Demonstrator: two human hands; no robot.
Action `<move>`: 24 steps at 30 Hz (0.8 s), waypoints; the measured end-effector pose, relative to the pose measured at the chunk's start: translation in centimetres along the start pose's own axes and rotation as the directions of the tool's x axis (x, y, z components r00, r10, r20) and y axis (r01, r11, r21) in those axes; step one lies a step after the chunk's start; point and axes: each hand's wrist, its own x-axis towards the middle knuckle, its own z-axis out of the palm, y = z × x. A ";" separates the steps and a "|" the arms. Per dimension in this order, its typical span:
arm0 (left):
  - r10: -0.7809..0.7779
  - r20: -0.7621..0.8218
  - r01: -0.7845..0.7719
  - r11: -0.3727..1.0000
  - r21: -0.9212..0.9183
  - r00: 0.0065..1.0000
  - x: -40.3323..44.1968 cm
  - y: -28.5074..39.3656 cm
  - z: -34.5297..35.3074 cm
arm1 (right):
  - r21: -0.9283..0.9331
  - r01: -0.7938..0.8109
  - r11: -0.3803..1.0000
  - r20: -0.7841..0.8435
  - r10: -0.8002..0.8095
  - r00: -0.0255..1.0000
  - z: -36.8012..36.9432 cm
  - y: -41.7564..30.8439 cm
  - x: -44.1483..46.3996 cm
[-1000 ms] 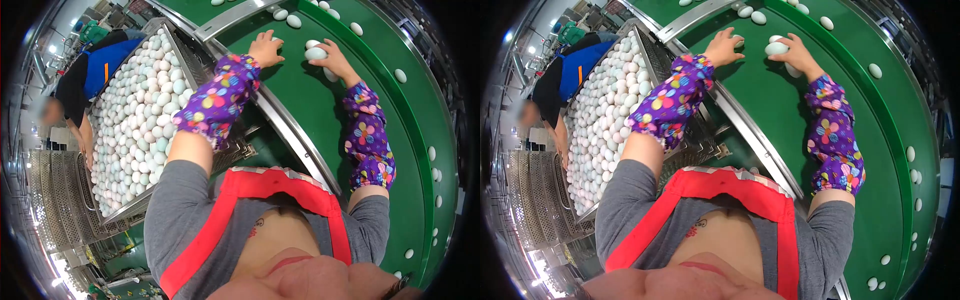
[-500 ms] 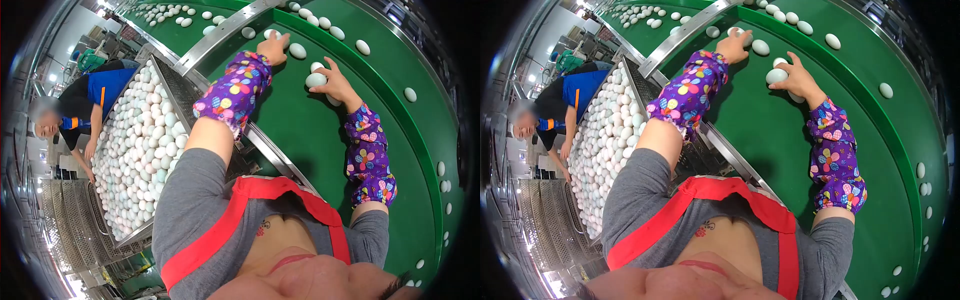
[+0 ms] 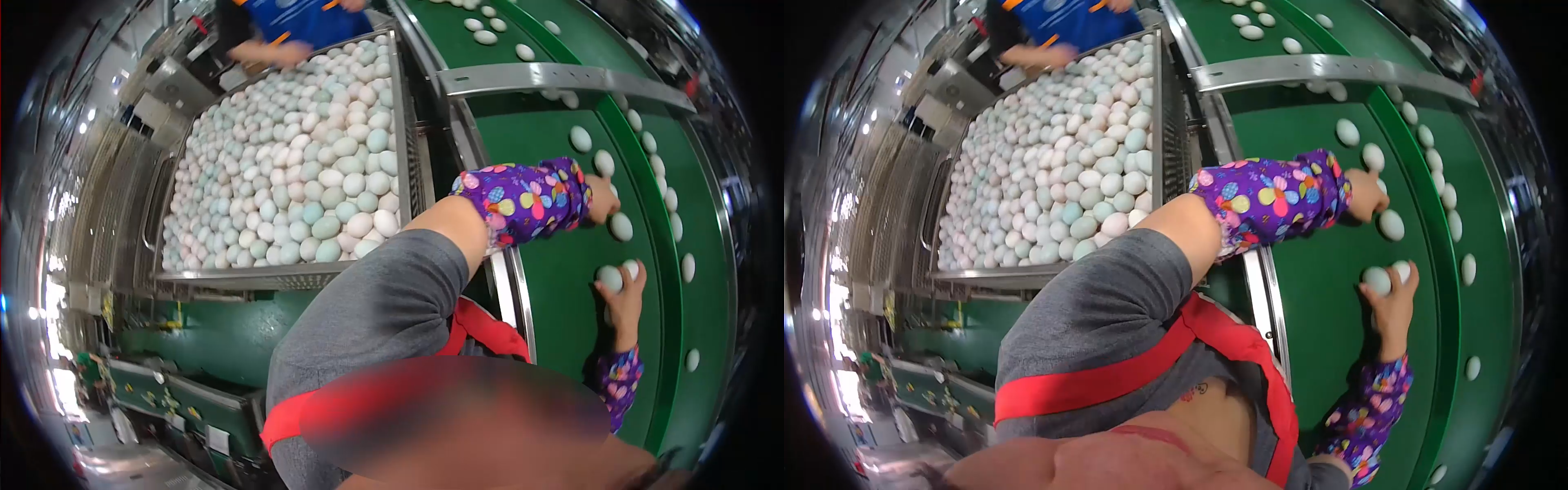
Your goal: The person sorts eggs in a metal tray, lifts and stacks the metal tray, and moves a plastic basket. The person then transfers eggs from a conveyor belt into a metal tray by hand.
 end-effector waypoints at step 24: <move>-0.755 -0.614 0.556 0.619 -0.554 0.230 -82.2 -12.4 -7.6 | 0.859 -0.194 0.474 0.331 -0.226 0.916 9.1 -31.4 0.6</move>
